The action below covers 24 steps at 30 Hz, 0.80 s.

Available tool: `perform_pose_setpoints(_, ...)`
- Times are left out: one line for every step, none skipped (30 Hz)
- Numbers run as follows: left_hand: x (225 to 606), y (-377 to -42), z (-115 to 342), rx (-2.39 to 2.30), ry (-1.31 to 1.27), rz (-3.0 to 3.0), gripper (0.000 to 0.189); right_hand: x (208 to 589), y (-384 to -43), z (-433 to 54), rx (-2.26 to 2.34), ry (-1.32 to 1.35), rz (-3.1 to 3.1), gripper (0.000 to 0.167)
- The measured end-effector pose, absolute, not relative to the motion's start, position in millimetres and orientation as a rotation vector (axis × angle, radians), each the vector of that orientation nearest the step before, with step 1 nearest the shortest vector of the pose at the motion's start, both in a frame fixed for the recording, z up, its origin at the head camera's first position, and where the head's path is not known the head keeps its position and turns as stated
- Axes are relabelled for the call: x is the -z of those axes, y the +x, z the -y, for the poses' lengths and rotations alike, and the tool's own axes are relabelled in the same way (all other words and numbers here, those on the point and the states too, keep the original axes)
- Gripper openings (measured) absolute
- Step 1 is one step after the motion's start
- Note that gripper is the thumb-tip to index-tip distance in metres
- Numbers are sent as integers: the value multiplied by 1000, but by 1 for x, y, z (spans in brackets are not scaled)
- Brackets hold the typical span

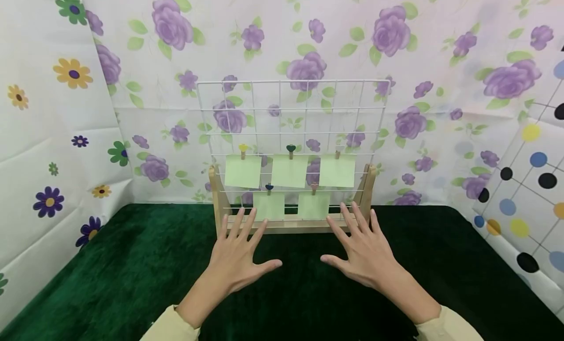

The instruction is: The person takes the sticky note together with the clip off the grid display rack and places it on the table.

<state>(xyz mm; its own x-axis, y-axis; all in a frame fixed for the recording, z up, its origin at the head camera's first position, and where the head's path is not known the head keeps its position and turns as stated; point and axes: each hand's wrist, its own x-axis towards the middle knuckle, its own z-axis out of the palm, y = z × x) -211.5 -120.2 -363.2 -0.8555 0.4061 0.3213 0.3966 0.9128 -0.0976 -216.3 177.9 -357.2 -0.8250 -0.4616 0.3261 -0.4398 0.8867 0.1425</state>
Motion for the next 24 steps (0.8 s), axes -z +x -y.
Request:
perform_pose_setpoints(363,-211,121,-32,-591,2742,94,357,-216,-178,84,665,2703,86)
perform_pose_setpoints(362,-211,122,-19,-589,2751,94,356,-216,-179,76,662,2709,85)
perform_pose_setpoints(362,-210,123,1,-588,2761,92,356,-216,-179,73,657,2715,85)
perform_pose_setpoints(362,-210,123,23,-589,2769,91,355,-216,-180,66,654,2722,84)
perform_pose_setpoints(362,-210,124,45,-591,2776,88,354,-215,-180,53,652,2728,82)
perform_pose_setpoints(361,-210,126,57,-595,2774,86,354,-215,-180,38,651,2732,81)
perform_pose_setpoints(361,-209,127,72,-597,2769,83,353,-215,-180,15,651,2736,79)
perform_pose_setpoints(361,-209,128,96,-598,2757,79,352,-216,-180,-7,654,2739,78)
perform_pose_setpoints(361,-209,130,114,-600,2739,76,351,-216,-180,-29,657,2736,76)
perform_pose_setpoints(361,-209,132,133,-599,2721,73,350,-216,-180,-60,661,2729,74)
perform_pose_setpoints(361,-209,134,150,-596,2700,71,349,-216,-179,-85,667,2718,73)
perform_pose_setpoints(361,-209,136,169,-587,2677,69,348,-217,-178,-102,677,2697,71)
perform_pose_setpoints(361,-209,138,202,-574,2653,66,346,-218,-178,-128,694,2671,70)
perform_pose_setpoints(360,-210,141,230,-561,2625,63,345,-220,-176,-156,717,2633,67)
perform_pose_setpoints(359,-210,144,249,-547,2595,60,343,-221,-175,-186,745,2587,64)
perform_pose_setpoints(358,-212,147,274,-535,2560,58,341,-223,-174,-210,774,2538,61)
perform_pose_setpoints(356,-213,150,295,-524,2522,55,339,-225,-172,-238,803,2489,56)
perform_pose_setpoints(354,-214,153,318,-512,2490,52,336,-228,-170,-279,831,2442,52)
perform_pose_setpoints(352,-216,155,351,-502,2462,49,333,-230,-168,-324,855,2401,47)
perform_pose_setpoints(350,-218,157,384,-487,2442,46,331,-233,-165,-366,876,2369,43)
perform_pose_setpoints(348,-221,160,433,-471,2433,44,328,-236,-162,-418,891,2351,40)
perform_pose_setpoints(346,-222,162,496,-456,2429,42,325,-238,-158,-474,907,2341,38)
perform_pose_setpoints(344,-224,164,570,-438,2434,41,323,-241,-154,-539,924,2335,36)
perform_pose_setpoints(342,-226,167,648,-419,2442,40,321,-244,-150,-595,937,2335,35)
